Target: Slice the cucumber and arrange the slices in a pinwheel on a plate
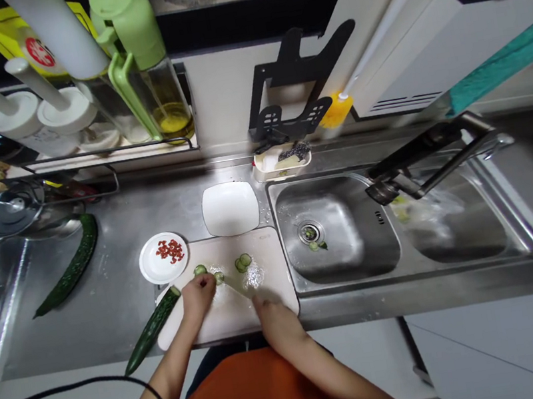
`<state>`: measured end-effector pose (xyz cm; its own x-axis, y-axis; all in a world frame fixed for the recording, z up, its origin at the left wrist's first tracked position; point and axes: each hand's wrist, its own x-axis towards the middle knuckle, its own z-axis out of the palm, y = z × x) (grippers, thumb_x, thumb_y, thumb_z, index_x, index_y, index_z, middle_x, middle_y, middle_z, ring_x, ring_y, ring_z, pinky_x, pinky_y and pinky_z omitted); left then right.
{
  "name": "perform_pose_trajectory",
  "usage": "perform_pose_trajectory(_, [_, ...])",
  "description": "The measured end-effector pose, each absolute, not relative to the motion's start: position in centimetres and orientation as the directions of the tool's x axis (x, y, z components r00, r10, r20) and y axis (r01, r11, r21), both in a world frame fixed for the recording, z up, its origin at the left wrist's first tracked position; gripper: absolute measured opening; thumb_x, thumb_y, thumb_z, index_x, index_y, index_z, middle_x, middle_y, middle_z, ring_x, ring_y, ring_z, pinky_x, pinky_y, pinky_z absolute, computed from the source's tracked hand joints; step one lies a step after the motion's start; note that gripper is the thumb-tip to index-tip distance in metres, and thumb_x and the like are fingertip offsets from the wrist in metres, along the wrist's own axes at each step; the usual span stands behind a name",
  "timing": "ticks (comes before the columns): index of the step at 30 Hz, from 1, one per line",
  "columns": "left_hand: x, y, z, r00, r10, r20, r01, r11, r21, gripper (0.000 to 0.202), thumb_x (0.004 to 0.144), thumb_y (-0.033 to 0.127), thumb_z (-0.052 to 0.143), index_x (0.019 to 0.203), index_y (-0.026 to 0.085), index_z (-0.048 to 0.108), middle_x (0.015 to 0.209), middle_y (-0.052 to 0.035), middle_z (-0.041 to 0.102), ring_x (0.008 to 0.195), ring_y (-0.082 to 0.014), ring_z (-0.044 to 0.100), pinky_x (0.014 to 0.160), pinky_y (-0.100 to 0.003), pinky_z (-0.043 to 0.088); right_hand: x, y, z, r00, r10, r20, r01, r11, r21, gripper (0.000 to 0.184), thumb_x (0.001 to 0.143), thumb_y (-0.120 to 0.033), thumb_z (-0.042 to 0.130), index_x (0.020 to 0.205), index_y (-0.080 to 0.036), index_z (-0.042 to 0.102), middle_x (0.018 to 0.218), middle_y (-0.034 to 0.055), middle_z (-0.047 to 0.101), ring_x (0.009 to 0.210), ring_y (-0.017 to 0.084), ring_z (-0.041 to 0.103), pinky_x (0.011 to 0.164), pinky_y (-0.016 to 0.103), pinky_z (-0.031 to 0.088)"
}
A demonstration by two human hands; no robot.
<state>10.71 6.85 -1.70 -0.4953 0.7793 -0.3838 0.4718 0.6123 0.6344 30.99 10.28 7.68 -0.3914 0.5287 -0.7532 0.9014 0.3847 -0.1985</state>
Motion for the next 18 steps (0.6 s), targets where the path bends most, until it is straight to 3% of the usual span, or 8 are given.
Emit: perform_pose_trajectory(18, [10.5,7.3,-1.5,-0.48,0.779,-0.404,0.498,0.621,0.606,0.02,0.078,0.027,0.052,0.074,0.021,0.071,0.066,0.0006,0.068,0.062,-0.0111,0.058,0.062,-0.02,0.036,29.3,10.7,7.7,-0.399,0.539,-0.741,0.895,0.403,-0.189,0.043,0.087,-0.002,0.028,0.12,-0.016,0.051,0.099,0.0133,0.067,0.089,0.024,0.067,0.067,0.03,0.049])
